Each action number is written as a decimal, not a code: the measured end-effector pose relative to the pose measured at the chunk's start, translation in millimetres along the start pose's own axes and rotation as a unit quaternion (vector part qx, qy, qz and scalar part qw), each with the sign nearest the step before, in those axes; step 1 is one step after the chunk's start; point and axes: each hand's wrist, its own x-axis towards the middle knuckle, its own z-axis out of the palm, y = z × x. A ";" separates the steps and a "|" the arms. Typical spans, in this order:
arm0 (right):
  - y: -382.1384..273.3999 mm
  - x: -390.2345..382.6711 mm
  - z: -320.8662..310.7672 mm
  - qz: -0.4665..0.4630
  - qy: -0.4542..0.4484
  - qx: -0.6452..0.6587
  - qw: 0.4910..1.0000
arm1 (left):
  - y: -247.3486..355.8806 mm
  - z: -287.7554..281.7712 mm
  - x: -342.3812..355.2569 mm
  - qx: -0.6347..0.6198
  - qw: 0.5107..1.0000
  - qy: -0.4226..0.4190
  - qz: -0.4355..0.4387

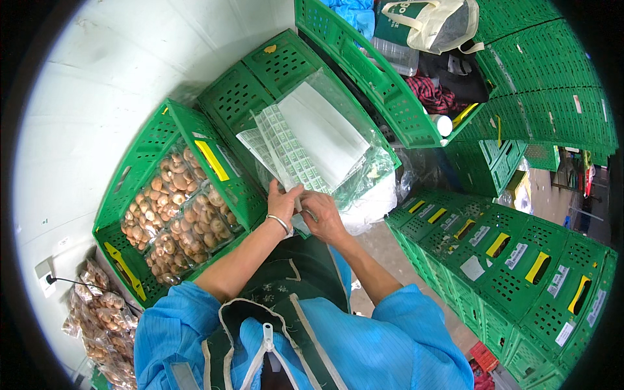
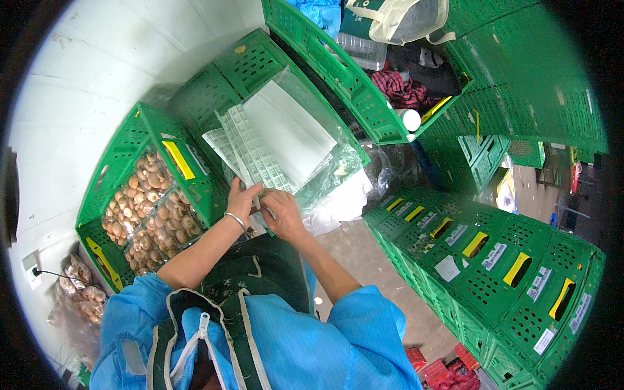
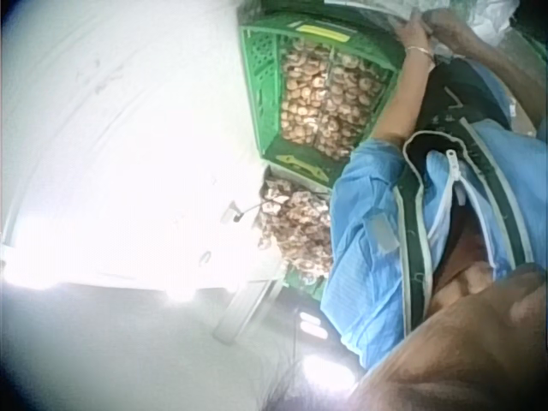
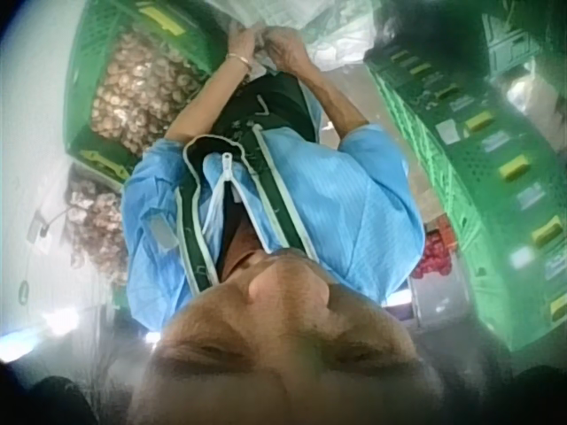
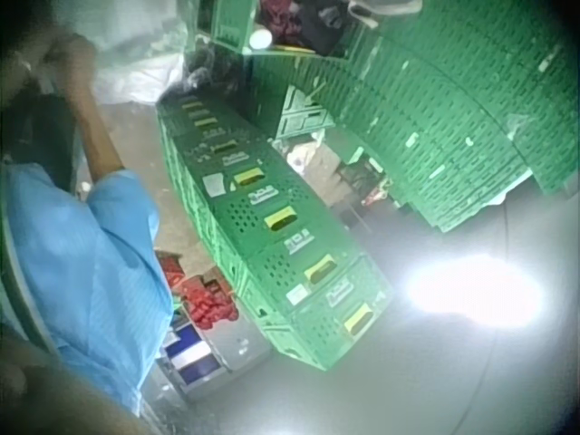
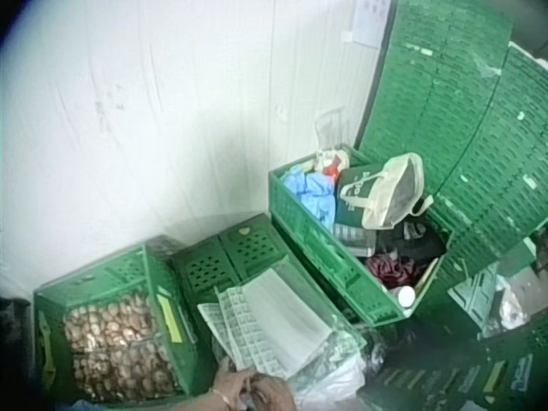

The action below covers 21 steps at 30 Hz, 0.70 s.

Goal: The person packs bags of mushrooms into a green plastic crate and applies labels to the bags. The person transfers the bags from a stainless steel counter into the crate and peels small square labels from a sheet to stick them onto each bag.

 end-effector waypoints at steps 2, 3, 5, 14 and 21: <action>16.6 2.7 -12.3 0.104 0.048 0.094 0.989 | -11.2 -5.3 11.0 0.026 0.998 0.038 0.031; 30.0 5.7 -20.4 0.156 0.071 0.140 0.975 | -16.5 -7.8 15.8 0.038 0.996 0.058 0.046; 86.9 19.5 -39.8 0.275 0.194 0.102 0.936 | -24.6 -11.7 20.9 0.008 0.998 0.054 0.043; 162.9 55.7 -24.0 0.395 0.033 -0.221 0.891 | -22.9 -13.9 14.0 0.001 0.998 0.058 0.016; 105.6 27.0 -5.9 0.255 0.130 -0.058 0.956 | -9.1 -2.0 1.2 0.012 0.998 0.061 -0.016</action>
